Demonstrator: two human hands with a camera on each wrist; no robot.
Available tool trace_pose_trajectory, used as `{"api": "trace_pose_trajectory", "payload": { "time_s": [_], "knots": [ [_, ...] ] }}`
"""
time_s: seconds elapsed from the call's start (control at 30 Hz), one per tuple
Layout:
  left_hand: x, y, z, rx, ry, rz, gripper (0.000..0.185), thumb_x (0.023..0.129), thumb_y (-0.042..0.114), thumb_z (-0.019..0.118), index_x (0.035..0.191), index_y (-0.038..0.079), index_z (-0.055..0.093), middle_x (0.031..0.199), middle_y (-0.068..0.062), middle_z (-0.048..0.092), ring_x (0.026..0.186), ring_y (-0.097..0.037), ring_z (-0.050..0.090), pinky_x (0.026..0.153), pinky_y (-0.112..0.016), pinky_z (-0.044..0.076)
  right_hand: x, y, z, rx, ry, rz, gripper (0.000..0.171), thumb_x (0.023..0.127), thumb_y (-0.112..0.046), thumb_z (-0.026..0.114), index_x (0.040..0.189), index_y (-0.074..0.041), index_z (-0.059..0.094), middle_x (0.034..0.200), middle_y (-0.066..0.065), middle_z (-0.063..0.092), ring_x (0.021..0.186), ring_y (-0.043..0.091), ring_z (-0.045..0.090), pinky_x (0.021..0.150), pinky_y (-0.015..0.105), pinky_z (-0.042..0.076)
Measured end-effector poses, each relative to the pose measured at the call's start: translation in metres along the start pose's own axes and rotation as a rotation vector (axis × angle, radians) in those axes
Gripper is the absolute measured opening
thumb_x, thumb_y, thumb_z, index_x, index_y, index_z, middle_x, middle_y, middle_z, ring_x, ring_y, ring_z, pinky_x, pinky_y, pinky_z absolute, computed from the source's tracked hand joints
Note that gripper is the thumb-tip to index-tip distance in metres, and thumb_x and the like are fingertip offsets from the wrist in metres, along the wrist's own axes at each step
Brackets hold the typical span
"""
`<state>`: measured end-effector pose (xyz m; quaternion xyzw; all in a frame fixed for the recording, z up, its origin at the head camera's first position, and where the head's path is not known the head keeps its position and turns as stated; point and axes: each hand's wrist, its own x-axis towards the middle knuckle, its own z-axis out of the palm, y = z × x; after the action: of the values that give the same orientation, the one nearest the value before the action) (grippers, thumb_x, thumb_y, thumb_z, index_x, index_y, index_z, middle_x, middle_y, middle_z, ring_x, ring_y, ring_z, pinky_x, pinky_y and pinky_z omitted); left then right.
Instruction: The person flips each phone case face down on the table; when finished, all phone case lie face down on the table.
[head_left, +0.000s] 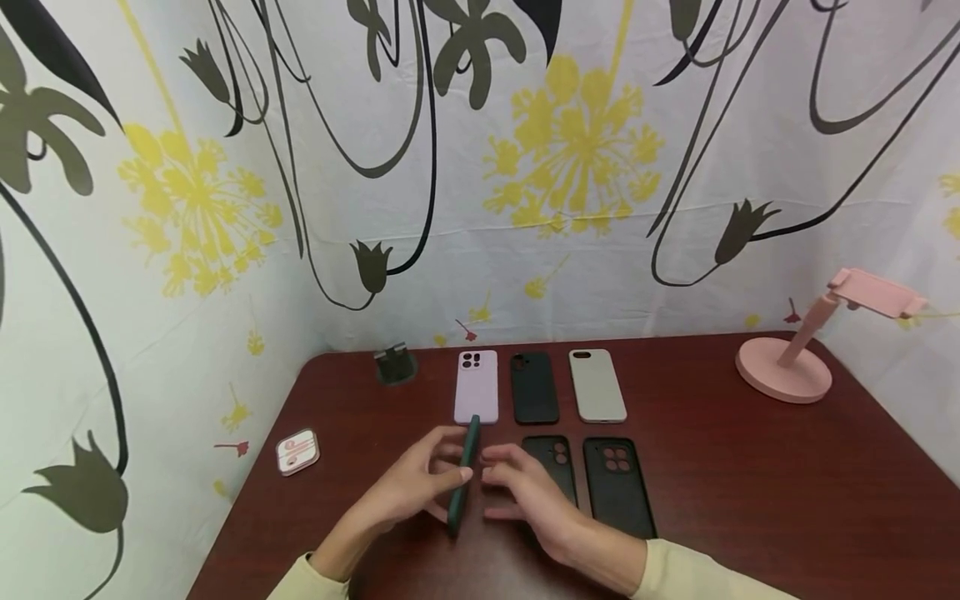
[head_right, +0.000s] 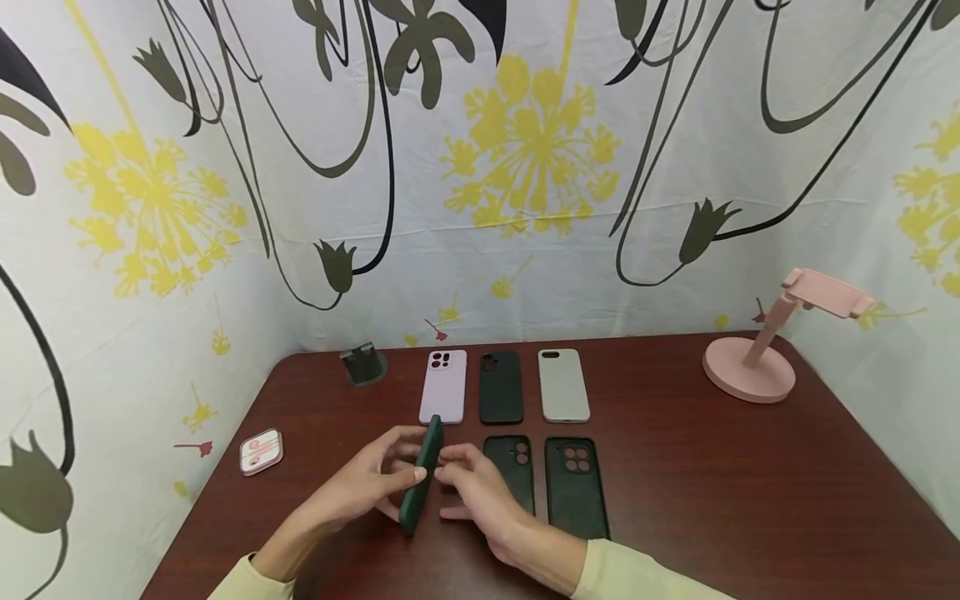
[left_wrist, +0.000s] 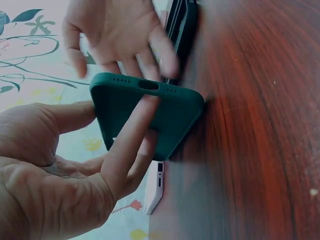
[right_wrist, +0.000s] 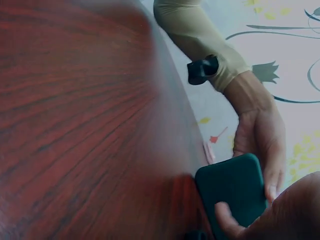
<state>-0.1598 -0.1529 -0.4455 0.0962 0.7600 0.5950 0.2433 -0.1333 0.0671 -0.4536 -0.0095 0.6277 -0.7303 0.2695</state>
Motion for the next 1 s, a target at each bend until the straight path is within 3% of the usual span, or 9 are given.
{"api": "trace_pose_trajectory", "payload": {
  "time_s": [0.13,0.3,0.5,0.77,1.0],
  "knots": [
    [-0.001,0.000,-0.002,-0.019,0.007,0.016,0.060,0.106,0.017,0.066,0.160,0.014,0.039,0.149,-0.026,0.056,0.122,-0.035,0.069,0.064,-0.051,0.066,0.003,0.005,0.003,-0.038,0.009,0.054,0.061,0.104,-0.025,0.056,0.155,0.003,0.039,0.158,0.029,0.039,0.146,0.047,0.044,0.101,0.054,0.061],
    [-0.004,0.000,-0.003,-0.009,0.035,0.026,0.058,0.106,0.013,0.065,0.159,0.012,0.040,0.146,-0.027,0.059,0.121,-0.035,0.070,0.065,-0.049,0.067,0.003,0.006,0.007,-0.011,-0.017,0.056,0.069,0.103,-0.025,0.058,0.160,0.004,0.030,0.164,0.031,0.029,0.146,0.047,0.043,0.104,0.055,0.059],
    [-0.006,0.002,-0.003,0.036,0.054,0.033,0.056,0.105,0.010,0.066,0.157,0.012,0.044,0.141,-0.024,0.063,0.119,-0.033,0.071,0.065,-0.045,0.066,0.002,0.006,0.009,-0.006,-0.038,0.069,0.068,0.104,-0.023,0.056,0.160,0.004,0.029,0.165,0.031,0.028,0.147,0.046,0.043,0.106,0.056,0.058],
    [-0.007,0.004,-0.002,0.030,0.053,0.032,0.055,0.106,0.006,0.061,0.158,0.009,0.041,0.140,-0.022,0.064,0.113,-0.027,0.072,0.064,-0.041,0.064,0.001,0.007,0.009,-0.006,-0.014,0.055,0.068,0.102,-0.022,0.059,0.158,0.004,0.030,0.164,0.032,0.028,0.143,0.045,0.049,0.107,0.057,0.057],
    [-0.013,-0.002,-0.004,-0.009,0.090,0.013,0.055,0.107,0.003,0.058,0.158,0.006,0.038,0.141,-0.022,0.061,0.109,-0.024,0.073,0.064,-0.040,0.063,0.001,0.011,0.008,-0.015,-0.001,0.017,0.071,0.102,-0.014,0.060,0.160,0.005,0.024,0.163,0.035,0.028,0.149,0.050,0.042,0.111,0.056,0.054]
  ]
}}
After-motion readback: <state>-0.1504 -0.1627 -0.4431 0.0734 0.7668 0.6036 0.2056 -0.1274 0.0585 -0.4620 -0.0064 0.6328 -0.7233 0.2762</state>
